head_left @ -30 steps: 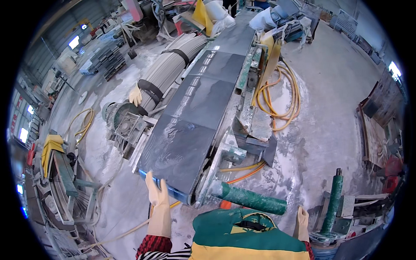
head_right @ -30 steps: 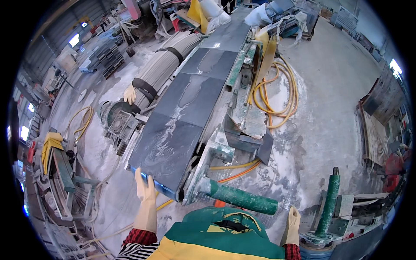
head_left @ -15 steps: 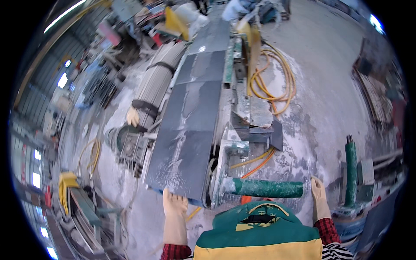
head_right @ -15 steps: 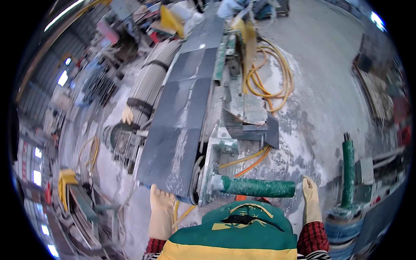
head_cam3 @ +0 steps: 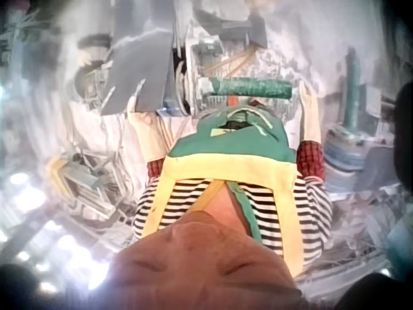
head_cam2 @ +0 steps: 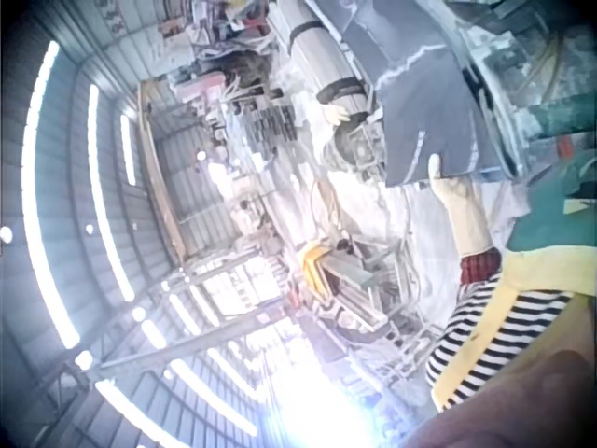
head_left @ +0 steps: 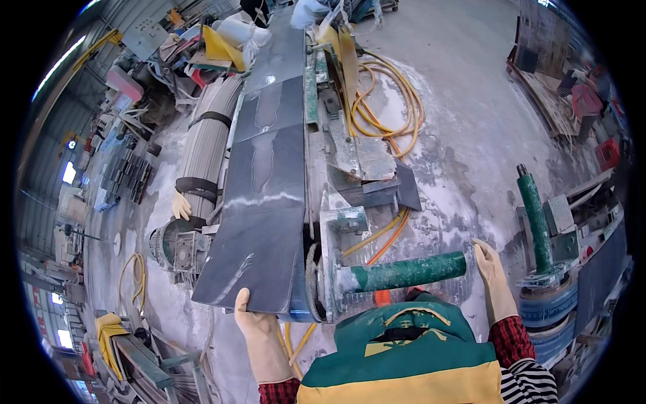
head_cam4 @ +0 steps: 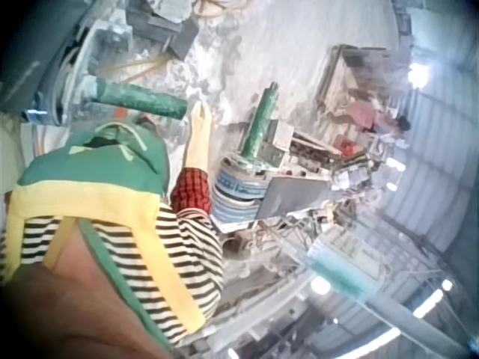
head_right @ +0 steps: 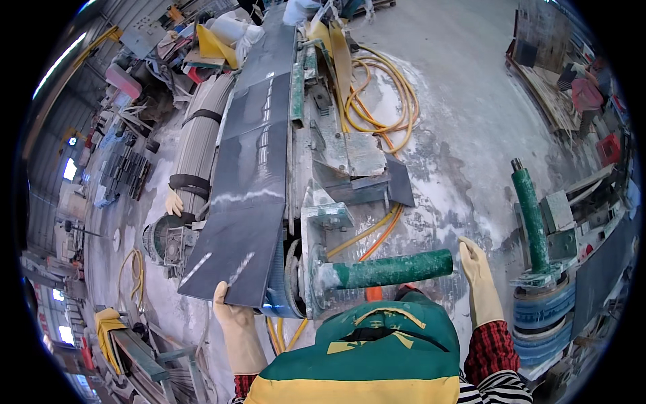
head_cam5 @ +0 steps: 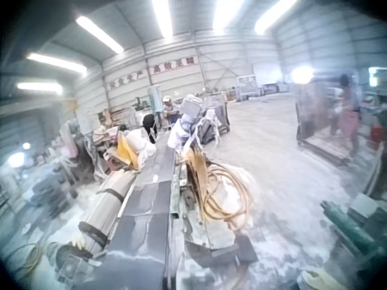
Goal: The person repeatedly feeds dark rectangular panels through a belt sander, flips them to sand both sides, and stacks the finished pieces on a nearby table. The person wears gloves and an apron while working in a busy workshop.
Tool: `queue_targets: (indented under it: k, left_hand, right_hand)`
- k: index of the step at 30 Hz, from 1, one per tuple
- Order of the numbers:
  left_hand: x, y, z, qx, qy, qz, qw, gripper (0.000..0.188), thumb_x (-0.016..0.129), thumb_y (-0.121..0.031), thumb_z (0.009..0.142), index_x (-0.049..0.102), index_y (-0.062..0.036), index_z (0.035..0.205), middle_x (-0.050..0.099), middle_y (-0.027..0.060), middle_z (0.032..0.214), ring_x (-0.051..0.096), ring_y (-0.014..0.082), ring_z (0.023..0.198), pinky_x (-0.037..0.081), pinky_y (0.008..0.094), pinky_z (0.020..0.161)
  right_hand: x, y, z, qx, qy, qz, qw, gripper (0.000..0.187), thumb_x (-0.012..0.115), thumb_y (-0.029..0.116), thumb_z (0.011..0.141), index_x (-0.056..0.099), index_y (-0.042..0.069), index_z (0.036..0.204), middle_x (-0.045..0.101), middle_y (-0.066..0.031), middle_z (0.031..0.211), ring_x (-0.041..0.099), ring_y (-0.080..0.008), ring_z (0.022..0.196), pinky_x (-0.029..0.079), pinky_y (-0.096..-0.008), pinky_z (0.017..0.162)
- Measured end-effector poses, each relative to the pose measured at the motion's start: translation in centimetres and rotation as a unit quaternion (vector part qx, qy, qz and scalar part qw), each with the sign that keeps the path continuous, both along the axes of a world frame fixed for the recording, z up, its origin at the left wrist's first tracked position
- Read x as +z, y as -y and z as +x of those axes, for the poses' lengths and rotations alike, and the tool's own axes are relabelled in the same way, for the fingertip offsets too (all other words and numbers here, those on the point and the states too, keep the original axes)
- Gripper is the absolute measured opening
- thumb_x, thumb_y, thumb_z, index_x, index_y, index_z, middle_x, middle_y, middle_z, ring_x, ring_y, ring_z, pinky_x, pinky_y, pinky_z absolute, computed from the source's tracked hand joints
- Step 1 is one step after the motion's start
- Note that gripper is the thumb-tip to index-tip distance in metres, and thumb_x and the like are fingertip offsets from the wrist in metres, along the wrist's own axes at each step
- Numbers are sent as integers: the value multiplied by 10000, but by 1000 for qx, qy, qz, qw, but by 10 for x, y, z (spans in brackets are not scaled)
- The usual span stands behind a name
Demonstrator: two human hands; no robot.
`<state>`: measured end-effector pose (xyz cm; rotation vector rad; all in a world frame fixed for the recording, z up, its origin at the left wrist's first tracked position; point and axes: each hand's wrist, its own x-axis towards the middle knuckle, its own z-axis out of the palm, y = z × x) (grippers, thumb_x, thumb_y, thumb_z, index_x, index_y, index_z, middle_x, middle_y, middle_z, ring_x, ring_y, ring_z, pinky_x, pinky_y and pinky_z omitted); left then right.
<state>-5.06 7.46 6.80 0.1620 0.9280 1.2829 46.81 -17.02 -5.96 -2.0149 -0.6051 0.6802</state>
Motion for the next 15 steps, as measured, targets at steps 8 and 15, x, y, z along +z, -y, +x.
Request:
queue_targets:
  k: [8, 15]
  left_hand:
    - [53, 36, -26, -33, -23, 100, 994, 579, 662, -122, 727, 566, 59, 1269, 660, 196, 1220, 645, 368, 1107, 513, 491, 1010]
    - [80, 49, 33, -140, -10, 103, 985, 548, 591, -104, 772, 537, 92, 1281, 646, 209, 1233, 666, 380, 1041, 551, 466, 938]
  right_hand:
    - [85, -12, -30, 14, -1, 23, 1000, 315, 545, 148, 1006, 656, 12, 1268, 690, -114, 1236, 624, -182, 1148, 464, -290, 1002]
    - [108, -63, -89, 190, -189, 130, 955, 387, 577, 275, 1022, 610, 81, 1356, 652, -60, 1302, 576, -164, 1219, 439, -323, 1059]
